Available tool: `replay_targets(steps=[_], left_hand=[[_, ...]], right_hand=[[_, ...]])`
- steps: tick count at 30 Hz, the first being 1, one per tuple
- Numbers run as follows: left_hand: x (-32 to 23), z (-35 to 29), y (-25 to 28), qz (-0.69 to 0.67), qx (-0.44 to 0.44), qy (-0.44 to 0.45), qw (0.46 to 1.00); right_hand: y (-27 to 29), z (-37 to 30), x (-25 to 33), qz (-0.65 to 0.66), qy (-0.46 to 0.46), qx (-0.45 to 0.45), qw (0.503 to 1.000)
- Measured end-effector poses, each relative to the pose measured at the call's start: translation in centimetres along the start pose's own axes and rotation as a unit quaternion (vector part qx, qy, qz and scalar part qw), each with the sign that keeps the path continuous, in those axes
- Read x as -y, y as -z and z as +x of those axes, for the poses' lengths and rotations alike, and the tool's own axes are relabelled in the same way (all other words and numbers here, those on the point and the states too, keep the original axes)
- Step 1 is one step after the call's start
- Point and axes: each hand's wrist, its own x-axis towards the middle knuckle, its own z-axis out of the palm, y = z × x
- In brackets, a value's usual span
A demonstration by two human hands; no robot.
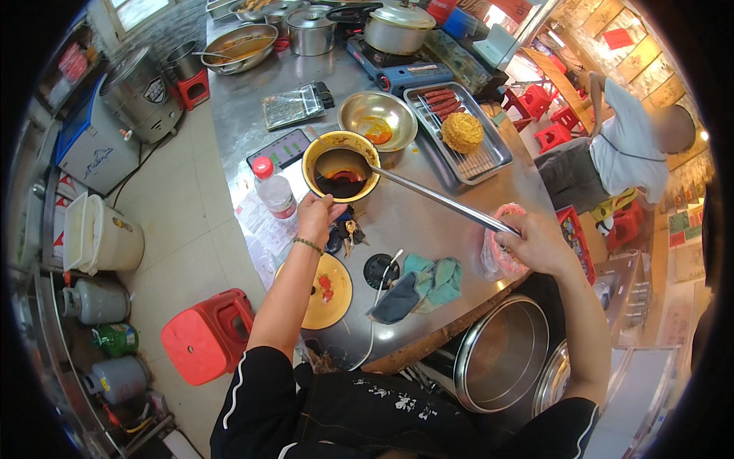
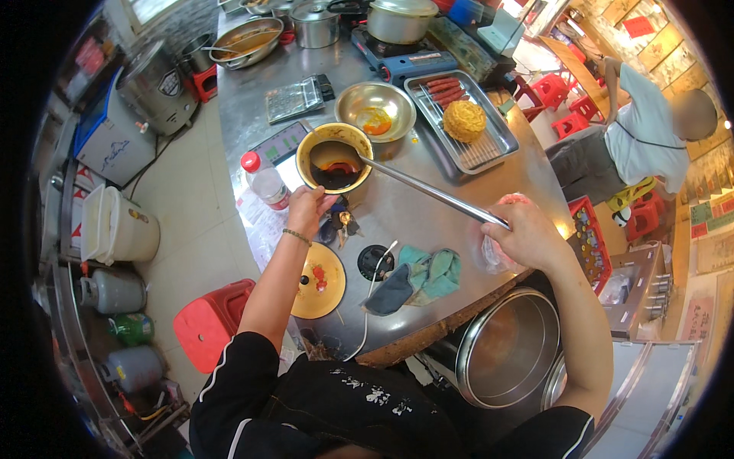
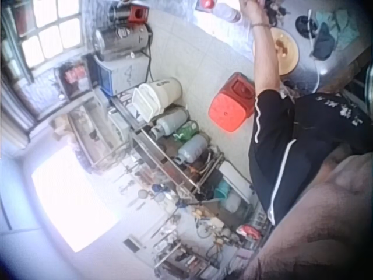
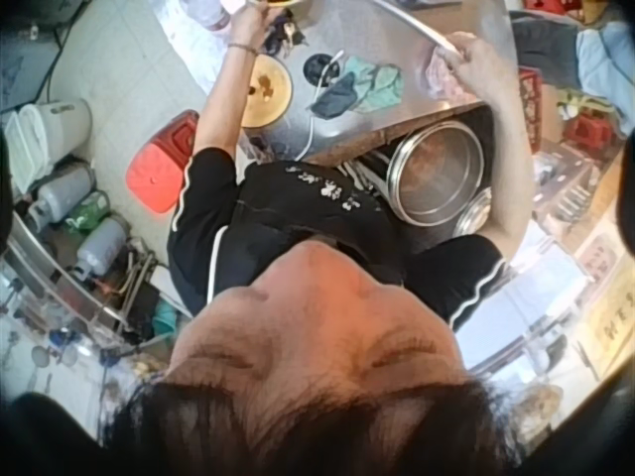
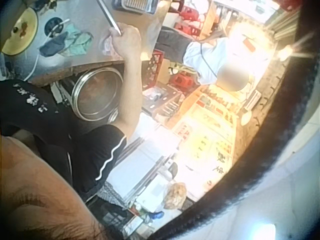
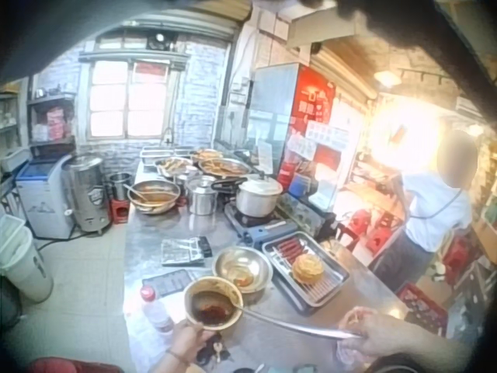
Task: The person assembles a noodle bowl by placing noodles and vegetables into a plastic-lined bowl, adding toppings from various containers, and pouring broth over the contents. The person uses chopsticks and a ladle to handle ingredients and transfer them into the bowl.
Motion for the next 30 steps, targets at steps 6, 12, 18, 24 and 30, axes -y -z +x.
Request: replay_targets(steps=[6, 12, 18, 24, 30], left_hand=[[0.0, -0.1, 0.2, 0.02, -0.002, -0.001, 1.0], [-0.2, -0.3, 0.3, 0.026, 0.004, -0.002, 1.0], [-0.3, 0.1, 0.8, 0.04, 0.004, 0.005, 0.999], [-0.6, -0.2, 0.8, 0.045, 0.007, 0.006, 0.999], [-0.4, -0.2, 0.8, 0.052, 0.002, 0.008, 0.999]], right_hand=[[-0.2, 0.0, 0.0, 0.021, -0.015, 0.059, 0.998], [-1.2, 0.3, -1.7, 0.106, -0.061, 0.121, 0.985], [-2.2, 0.1, -2.1, 0.208, -0.137, 0.166, 0.954], [-5.1, -1.7, -2.8, 0.232, -0.079, 0.121, 0.962], [-6.4, -2.7, -2.5, 0.354, -0.202, 0.2, 0.891]])
